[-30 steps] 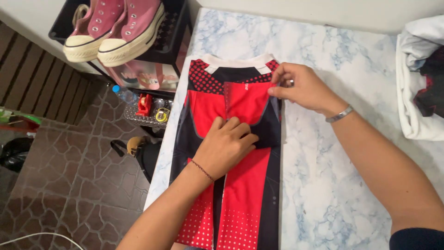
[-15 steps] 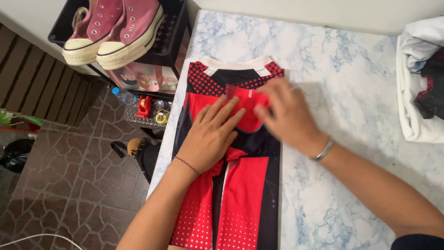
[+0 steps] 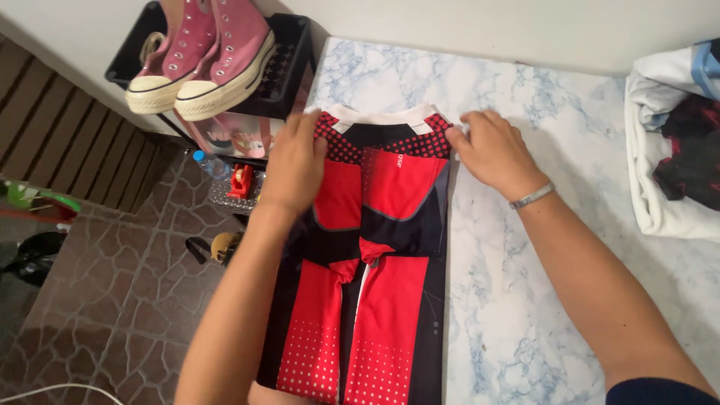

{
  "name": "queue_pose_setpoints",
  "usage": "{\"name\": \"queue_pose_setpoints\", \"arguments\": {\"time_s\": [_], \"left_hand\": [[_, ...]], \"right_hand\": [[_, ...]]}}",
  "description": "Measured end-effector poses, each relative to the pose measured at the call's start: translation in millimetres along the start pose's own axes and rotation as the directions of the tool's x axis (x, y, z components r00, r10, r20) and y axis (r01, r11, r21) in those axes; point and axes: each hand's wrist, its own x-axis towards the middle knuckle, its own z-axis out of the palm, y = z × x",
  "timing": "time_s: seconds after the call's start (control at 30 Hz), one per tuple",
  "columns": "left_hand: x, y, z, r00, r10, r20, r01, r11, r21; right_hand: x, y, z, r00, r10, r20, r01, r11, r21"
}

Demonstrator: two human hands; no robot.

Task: The person folds sports jerseys and shirts on a marble-topped table. They smooth each garment flat, fold the sleeves and sides inward, then fold the body over, setting each finished folded shirt aside and laying out the next one.

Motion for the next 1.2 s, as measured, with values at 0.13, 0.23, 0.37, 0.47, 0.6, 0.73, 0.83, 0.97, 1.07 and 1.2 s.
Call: {"name": "queue_pose_setpoints", "arguments": {"time_s": [0.13,0.23,0.37,0.47,0.6,0.73,0.83,0.97,1.07,1.2], "left_hand": [[40,-30,15,0.988,-0.148,0.048,0.136,0.972,0.192],[54,-34,23,0.957,-0.268,0.11,0.236,0.942,0.239],[65,-33,30,0.921,-0.371,0.116,0.358,0.926,0.117],[77,-34,53,0.924,-0.375,0.081,0.374,0.927,0.024],[112,-32,97,0.934,-0.352,-0.063,0.344,0.933,-0.109],[141,-23,120,0.963,-0.222,-0.154,0.214,0.975,-0.066],[129,-14,106,0.983,-0.005,-0.184,-0.008,0.997,-0.071],[80,9,53,0.988,0.145,-0.051,-0.149,0.985,-0.086],[38,41,3,0.981,0.196,0.0,-0.196,0.979,-0.062],[-30,77,-64,0.991,0.133,0.021,-0.131,0.989,-0.074]], "right_hand": [[11,5,14,0.999,0.03,0.028,-0.03,1.0,0.0],[16,7,23,0.995,0.098,0.017,-0.1,0.988,0.115],[20,25,23,0.965,0.247,0.09,-0.263,0.914,0.309],[28,52,21,0.97,0.231,0.077,-0.243,0.908,0.341],[46,85,9,0.974,0.217,-0.061,-0.192,0.941,0.278],[58,87,-4,0.962,0.116,-0.248,-0.08,0.985,0.152],[45,65,-3,0.956,-0.067,-0.285,0.053,0.997,-0.056],[4,23,13,0.963,-0.261,0.073,0.268,0.955,-0.129],[-9,-3,18,0.867,-0.486,0.109,0.498,0.841,-0.212],[-34,-24,-7,0.868,-0.494,-0.042,0.467,0.843,-0.266]]}}
